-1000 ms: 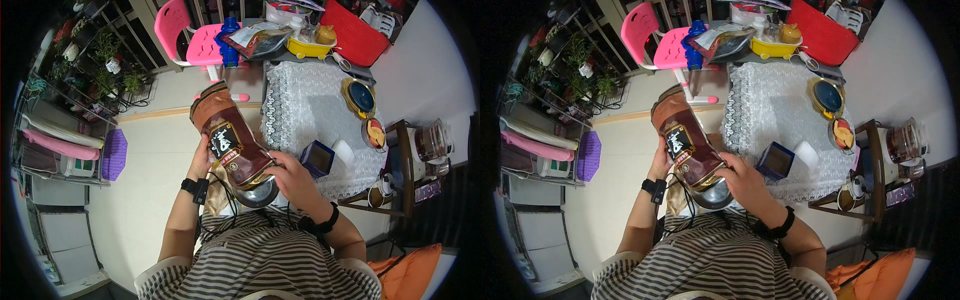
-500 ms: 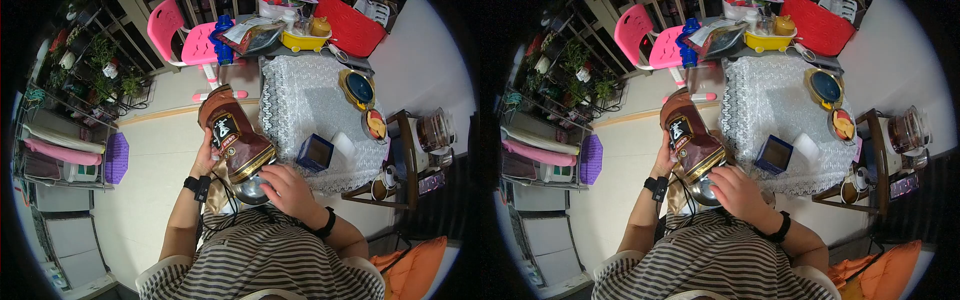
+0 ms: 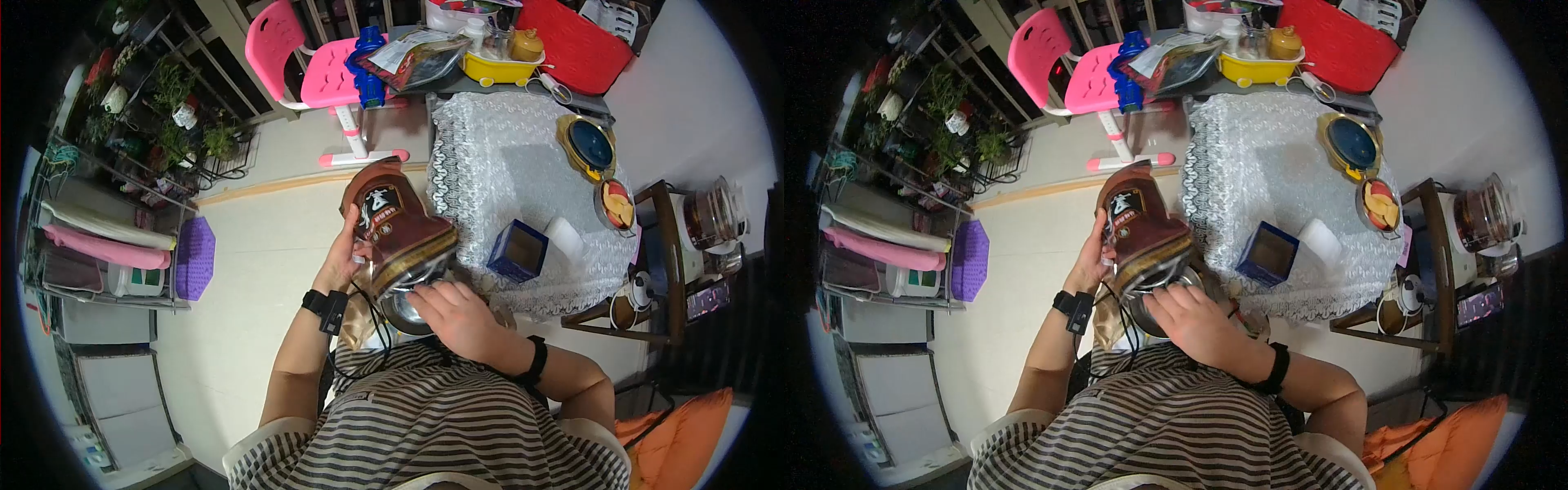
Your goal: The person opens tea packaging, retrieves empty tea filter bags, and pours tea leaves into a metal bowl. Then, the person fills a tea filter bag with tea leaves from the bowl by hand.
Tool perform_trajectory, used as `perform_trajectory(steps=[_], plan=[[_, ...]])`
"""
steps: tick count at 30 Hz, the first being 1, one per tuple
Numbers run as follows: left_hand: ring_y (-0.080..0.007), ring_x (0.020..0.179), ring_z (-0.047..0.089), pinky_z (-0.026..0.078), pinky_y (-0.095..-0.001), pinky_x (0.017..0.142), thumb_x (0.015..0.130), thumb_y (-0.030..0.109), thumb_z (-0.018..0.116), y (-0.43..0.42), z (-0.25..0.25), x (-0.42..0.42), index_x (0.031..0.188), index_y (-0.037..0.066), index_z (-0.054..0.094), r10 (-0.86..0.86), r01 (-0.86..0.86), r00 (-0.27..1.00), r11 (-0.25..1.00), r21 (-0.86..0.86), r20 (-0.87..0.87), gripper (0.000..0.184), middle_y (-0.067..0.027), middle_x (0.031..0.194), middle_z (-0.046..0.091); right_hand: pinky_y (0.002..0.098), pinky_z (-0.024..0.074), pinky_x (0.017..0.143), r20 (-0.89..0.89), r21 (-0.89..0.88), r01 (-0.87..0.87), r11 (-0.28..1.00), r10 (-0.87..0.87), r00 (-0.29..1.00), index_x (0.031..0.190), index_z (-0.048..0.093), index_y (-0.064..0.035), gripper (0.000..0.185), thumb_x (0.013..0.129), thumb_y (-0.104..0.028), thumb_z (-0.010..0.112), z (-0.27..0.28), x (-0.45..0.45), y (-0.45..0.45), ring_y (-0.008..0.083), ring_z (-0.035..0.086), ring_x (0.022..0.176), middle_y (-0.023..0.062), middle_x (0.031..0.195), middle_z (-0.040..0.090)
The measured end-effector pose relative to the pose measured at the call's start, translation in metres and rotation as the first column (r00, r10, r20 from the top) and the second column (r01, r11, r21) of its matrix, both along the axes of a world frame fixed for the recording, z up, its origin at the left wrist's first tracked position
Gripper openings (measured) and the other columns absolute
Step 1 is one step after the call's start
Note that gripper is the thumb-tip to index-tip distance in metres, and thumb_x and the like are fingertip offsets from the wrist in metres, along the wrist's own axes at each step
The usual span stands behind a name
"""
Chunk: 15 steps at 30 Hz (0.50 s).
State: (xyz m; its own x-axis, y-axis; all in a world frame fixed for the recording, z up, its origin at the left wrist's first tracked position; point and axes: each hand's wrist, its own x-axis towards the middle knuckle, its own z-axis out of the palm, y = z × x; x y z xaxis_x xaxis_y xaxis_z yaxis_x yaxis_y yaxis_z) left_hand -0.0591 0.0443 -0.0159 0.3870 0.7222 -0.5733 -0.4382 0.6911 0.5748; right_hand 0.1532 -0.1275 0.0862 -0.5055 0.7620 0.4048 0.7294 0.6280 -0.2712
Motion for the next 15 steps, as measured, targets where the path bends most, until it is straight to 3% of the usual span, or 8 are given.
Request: perform_trajectory(steps=[1,5,7,10,15], plan=[[-0.0001,0.041,0.031,0.027,-0.0147,0.036,0.087,0.054,0.066,0.001,-0.002,0.0,0.097,0.011,0.058,-0.025,0.024,0.999,1.0,0.009,0.046,0.045,0.0026,0.07,0.056,0.0369,0.0441,0.087,0.02,0.085,0.006,0.996,-0.007,1.0,0.111,0.063,-0.0009,0.035,0.079,-0.012,0.056,-0.002,-0.004,0.001,0.0243,0.054,0.101,0.0088,0.102,0.06],[-0.0005,0.04,0.032,0.025,-0.0143,0.034,0.089,0.053,0.064,0.001,-0.002,0.005,0.096,0.011,0.059,-0.066,0.064,0.992,0.998,0.019,0.112,0.043,0.0006,0.072,0.061,0.0344,0.0423,0.082,0.091,0.018,0.1,0.995,-0.101,0.991,0.109,0.064,-0.0009,0.034,0.078,-0.013,0.057,0.001,-0.009,0.009,0.0223,0.052,0.094,0.0063,0.097,0.058],[-0.0003,0.039,0.033,0.025,-0.0144,0.033,0.089,0.053,0.063,0.001,0.004,0.008,0.095,0.011,0.059,-0.054,0.054,0.993,0.999,0.006,0.103,0.043,0.0014,0.07,0.061,0.0306,0.038,0.074,0.16,0.062,0.018,0.998,-0.027,0.987,0.087,0.065,-0.005,0.018,0.077,-0.016,0.055,-0.001,-0.009,0.014,0.0194,0.047,0.083,0.0037,0.084,0.049],[0.0001,0.038,0.036,0.027,-0.0142,0.032,0.09,0.053,0.061,0.002,0.0,0.013,0.092,0.012,0.06,-0.015,0.012,0.997,1.0,0.028,0.077,0.041,0.003,0.066,0.06,0.03,0.0367,0.072,0.187,0.134,-0.057,0.989,0.031,0.982,0.077,0.063,-0.0072,0.012,0.076,-0.017,0.056,0.002,-0.008,0.015,0.0189,0.047,0.082,0.003,0.084,0.048],[0.001,0.037,0.038,0.03,-0.0134,0.031,0.092,0.053,0.059,0.007,-0.009,0.012,0.087,0.013,0.061,0.01,-0.012,0.999,0.999,0.036,0.044,0.04,0.0057,0.06,0.058,0.0307,0.0392,0.075,0.136,0.091,-0.123,0.988,0.11,0.985,0.078,0.064,-0.0065,0.014,0.077,-0.017,0.056,-0.007,-0.003,0.015,0.0192,0.05,0.086,0.0039,0.086,0.051]])
